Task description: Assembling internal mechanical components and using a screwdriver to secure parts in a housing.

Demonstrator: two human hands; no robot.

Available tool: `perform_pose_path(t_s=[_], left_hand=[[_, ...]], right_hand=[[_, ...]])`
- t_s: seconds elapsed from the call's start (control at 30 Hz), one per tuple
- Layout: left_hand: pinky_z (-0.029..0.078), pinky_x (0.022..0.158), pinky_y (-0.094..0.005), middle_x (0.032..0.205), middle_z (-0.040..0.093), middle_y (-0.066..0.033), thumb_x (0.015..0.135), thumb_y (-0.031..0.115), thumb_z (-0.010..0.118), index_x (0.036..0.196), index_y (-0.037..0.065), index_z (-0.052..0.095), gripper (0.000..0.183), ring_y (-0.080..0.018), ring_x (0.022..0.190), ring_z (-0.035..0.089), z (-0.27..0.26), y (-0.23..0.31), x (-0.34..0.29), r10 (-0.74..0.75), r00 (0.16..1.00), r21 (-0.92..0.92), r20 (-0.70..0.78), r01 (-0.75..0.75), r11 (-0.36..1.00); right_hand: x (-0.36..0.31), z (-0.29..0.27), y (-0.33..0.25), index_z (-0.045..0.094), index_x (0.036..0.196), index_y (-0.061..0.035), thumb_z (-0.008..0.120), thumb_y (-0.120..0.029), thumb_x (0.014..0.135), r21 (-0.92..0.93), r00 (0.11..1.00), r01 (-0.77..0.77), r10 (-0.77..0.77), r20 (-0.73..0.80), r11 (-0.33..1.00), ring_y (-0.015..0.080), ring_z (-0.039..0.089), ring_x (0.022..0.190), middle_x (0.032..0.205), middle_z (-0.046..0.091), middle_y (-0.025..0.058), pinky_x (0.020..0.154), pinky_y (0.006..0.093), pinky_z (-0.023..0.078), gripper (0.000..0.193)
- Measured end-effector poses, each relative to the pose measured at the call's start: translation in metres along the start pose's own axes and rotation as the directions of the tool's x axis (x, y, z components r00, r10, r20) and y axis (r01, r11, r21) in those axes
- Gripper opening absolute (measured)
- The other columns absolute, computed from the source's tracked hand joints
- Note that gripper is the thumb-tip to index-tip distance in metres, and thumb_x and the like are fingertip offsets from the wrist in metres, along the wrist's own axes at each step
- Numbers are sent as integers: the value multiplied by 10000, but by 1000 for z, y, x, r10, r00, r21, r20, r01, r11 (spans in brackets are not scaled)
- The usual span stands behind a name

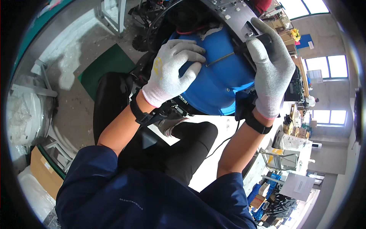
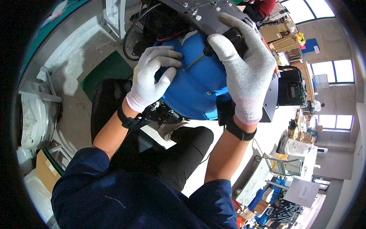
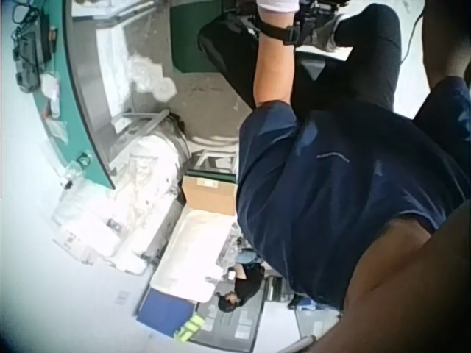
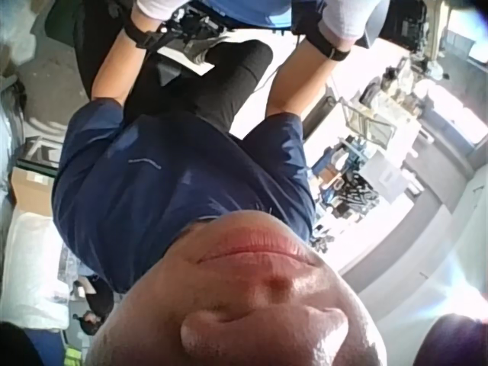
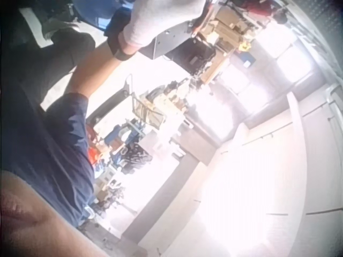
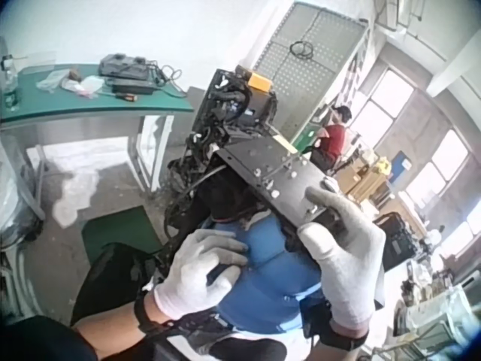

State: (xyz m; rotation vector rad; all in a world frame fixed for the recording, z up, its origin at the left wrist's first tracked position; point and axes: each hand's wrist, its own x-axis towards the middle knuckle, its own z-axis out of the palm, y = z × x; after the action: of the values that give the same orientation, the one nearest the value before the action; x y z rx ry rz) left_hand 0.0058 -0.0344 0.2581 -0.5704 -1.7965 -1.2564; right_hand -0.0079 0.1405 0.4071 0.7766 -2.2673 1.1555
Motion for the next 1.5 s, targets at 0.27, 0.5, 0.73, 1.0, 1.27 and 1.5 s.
perform_pose_path(t_s=[0.27,0.5,0.73,1.0,1.27,1.5], left_hand=[[504,929,-393,1040,721,-4,792,78,711,892,109,717,104,-260,1045,641,2,-5,0,46,998,36,-37,-45,998],[506,924,-388,1038,724,-6,789,72,715,892,108,717,109,-261,1038,647,1,-4,1,60,998,55,-36,-58,997],[495,950,-403,1046,735,-49,798,62,692,898,97,717,109,-276,1055,652,-1,-6,3,47,999,40,-4,-46,998],[514,905,-389,1009,730,-17,796,73,709,880,107,708,91,-258,1008,657,1,-6,2,68,996,33,-53,-66,997],[471,1002,-425,1110,719,-85,814,53,663,1018,86,693,209,-310,1109,630,-1,-5,-2,27,999,15,21,-27,1000],[472,1005,-429,1106,719,-86,822,61,663,1013,85,693,195,-312,1110,630,-2,-5,-1,23,1000,22,19,-24,999]], right_hand=[[-1,0,-6,748,1002,-29,862,-245,814,-68,988,-151,151,-15,986,80,650,781,858,713,36,716,237,534,308],[-1,7,-9,743,1008,-27,845,-255,833,18,989,-134,135,-57,991,83,639,780,859,711,40,710,236,518,305],[0,-7,-13,723,1042,6,743,-171,882,133,978,-202,194,74,970,83,599,787,831,665,10,748,240,489,239],[1,1,-6,703,931,-8,851,-261,813,84,981,-194,195,-9,977,64,578,715,781,653,9,664,211,479,316],[2,0,-1,701,852,-23,892,-334,768,-51,983,-181,180,-32,982,48,538,657,700,619,-13,611,205,455,374],[2,4,-6,717,854,-26,884,-348,786,-48,980,-196,195,-29,979,38,527,652,702,620,-29,599,200,444,369]])
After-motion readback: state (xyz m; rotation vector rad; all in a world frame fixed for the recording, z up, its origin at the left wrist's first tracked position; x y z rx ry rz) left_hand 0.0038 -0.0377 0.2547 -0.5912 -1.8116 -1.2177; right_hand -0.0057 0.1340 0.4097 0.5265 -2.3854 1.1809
